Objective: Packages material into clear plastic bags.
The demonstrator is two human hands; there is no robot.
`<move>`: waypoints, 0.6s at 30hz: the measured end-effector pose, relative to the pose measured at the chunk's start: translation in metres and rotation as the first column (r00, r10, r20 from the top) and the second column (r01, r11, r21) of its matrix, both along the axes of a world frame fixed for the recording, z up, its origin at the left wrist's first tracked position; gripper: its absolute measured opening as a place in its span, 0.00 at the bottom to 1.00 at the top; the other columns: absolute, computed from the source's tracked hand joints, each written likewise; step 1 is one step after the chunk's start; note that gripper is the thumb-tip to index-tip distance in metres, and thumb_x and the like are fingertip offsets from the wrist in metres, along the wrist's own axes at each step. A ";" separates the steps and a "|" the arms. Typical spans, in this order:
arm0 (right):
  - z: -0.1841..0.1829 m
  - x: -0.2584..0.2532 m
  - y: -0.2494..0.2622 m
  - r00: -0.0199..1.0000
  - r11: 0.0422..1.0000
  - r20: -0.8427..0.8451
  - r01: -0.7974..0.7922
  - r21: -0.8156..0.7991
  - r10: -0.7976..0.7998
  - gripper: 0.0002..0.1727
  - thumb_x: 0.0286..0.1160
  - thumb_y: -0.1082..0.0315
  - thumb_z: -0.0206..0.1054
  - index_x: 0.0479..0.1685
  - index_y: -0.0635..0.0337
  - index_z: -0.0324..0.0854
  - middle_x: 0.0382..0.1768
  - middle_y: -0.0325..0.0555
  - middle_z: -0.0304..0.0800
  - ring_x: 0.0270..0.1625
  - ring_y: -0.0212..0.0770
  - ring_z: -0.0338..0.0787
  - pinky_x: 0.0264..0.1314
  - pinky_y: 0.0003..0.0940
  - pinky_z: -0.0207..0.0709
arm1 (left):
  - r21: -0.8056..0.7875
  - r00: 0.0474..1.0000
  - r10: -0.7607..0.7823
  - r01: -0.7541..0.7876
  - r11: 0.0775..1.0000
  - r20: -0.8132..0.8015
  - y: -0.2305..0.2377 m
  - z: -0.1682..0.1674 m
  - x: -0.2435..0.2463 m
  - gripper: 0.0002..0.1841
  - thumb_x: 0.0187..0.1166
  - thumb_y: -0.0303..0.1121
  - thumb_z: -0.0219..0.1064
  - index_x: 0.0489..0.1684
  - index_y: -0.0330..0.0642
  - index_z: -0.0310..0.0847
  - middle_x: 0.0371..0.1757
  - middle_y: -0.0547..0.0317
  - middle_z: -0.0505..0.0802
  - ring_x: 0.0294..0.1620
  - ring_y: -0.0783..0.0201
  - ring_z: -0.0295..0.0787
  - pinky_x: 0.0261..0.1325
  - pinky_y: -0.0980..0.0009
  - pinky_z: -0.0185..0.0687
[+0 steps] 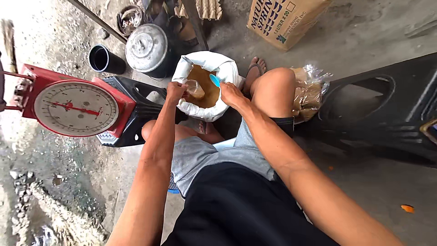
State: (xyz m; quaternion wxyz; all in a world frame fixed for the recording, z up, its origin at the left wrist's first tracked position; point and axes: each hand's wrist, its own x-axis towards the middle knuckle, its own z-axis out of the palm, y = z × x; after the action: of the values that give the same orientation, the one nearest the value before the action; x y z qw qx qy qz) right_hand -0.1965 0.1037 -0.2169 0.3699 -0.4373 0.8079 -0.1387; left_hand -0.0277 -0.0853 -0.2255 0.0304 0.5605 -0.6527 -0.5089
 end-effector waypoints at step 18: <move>-0.011 -0.007 0.010 1.000 0.999 0.000 0.007 -0.051 -0.007 0.19 0.79 0.74 0.61 0.67 0.72 0.78 0.64 0.71 0.84 0.72 0.68 0.83 0.70 0.66 0.77 | -0.001 0.967 -0.018 0.019 1.000 0.255 0.022 -0.007 0.017 0.19 0.84 0.35 0.64 0.61 0.27 0.78 0.42 0.45 0.96 0.34 0.60 0.97 0.44 0.62 0.95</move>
State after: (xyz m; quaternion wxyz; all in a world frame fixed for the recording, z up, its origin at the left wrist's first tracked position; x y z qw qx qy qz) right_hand -0.2032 0.1135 -0.2282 0.3581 -0.4437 0.8056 -0.1606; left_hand -0.0111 -0.0638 -0.2325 -0.0577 0.6152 -0.6572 -0.4316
